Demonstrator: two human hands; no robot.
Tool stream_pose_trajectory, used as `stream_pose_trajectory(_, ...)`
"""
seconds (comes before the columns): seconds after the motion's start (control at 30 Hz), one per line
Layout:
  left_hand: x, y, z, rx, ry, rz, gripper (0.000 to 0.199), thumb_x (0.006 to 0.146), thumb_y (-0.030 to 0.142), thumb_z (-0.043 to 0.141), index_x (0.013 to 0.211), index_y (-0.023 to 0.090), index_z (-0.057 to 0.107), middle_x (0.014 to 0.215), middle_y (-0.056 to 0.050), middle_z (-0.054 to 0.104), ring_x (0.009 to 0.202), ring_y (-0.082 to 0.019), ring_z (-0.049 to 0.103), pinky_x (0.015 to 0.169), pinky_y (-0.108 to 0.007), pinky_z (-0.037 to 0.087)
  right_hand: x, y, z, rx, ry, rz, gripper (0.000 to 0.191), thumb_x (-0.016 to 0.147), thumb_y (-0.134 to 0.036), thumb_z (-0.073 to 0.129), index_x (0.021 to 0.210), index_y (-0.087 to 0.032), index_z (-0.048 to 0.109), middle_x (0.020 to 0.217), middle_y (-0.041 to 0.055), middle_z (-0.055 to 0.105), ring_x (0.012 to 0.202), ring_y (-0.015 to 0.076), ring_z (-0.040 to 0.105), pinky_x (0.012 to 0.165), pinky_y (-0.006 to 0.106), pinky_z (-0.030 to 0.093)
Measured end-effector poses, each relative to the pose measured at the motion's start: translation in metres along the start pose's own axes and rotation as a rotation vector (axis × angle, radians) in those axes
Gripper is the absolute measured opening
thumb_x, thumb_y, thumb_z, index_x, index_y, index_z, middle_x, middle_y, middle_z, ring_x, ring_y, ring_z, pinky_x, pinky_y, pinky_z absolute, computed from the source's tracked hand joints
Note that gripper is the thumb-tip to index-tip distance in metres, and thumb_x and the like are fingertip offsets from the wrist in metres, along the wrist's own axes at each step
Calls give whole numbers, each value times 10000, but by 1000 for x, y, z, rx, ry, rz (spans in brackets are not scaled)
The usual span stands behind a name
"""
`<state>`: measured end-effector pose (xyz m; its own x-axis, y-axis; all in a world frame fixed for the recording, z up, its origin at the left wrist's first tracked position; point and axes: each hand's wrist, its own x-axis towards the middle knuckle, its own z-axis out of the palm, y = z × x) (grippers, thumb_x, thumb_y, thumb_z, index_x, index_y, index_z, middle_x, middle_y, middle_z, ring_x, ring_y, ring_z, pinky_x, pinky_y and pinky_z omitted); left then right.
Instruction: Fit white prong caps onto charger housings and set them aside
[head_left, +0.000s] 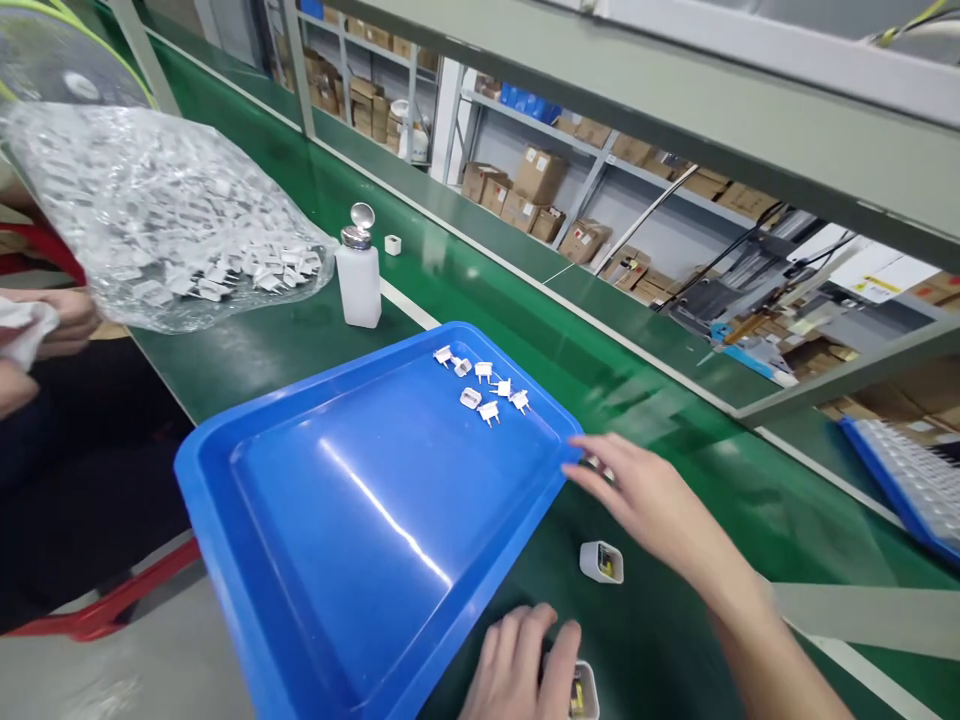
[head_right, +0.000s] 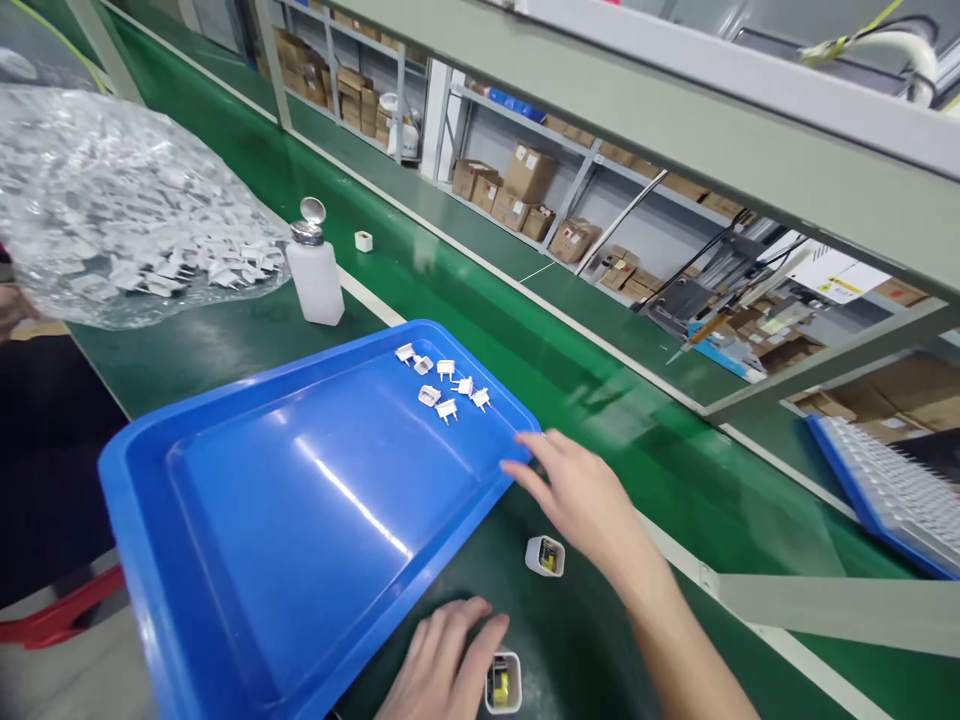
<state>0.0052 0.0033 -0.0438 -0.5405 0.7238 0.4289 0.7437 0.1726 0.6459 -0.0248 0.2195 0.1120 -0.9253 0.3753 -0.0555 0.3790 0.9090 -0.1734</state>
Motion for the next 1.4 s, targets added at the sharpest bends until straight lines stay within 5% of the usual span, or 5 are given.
stream_pose_trajectory(0.27, 8, -12, -34, -196, -205, 84, 318, 849, 194, 758, 1127, 224, 607, 1046, -41, 659, 922, -239, 596, 816, -380, 478, 123, -42, 57, 57, 35, -46, 242, 939, -213, 704, 1167, -145, 666, 1160, 166, 685, 1050, 316, 683, 916, 395, 526)
stream_pose_trajectory(0.4, 11, -7, -49, -272, -263, 60, 160, 981, 215, 652, 1133, 217, 603, 1100, -40, 644, 983, -231, 572, 880, -380, 431, 66, -26, 38, 134, 89, -14, 258, 1002, -170, 586, 1260, -163, 595, 1216, 129, 684, 1132, 280, 657, 1005, 397, 500)
stream_pose_trajectory(0.57, 15, -8, -50, -300, -326, 68, 361, 1007, 189, 617, 1351, 209, 510, 1155, -44, 651, 1024, -233, 567, 908, -381, 381, -89, -16, 10, 663, 170, 83, 462, 1000, -257, 652, 1410, -263, 438, 926, 0, 711, 739, 179, 707, 710, 308, 602)
stream_pose_trajectory(0.73, 17, -7, -50, -272, -410, 128, 245, 975, 171, 657, 1188, 261, 577, 1145, 22, 675, 1015, -212, 585, 914, -384, 344, -199, -37, 32, 762, 85, 284, 217, 1019, -277, 634, 1230, -289, 586, 940, 4, 697, 729, 149, 690, 618, 236, 592)
stream_pose_trajectory(1.4, 14, -6, -46, -203, -434, 189, 177, 929, 176, 676, 857, 225, 522, 787, 31, 550, 756, -214, 494, 709, -372, 291, -191, -62, 63, -157, 193, -106, 300, 1084, -317, 545, 1201, -74, 677, 819, 66, 664, 663, 172, 617, 582, 304, 479)
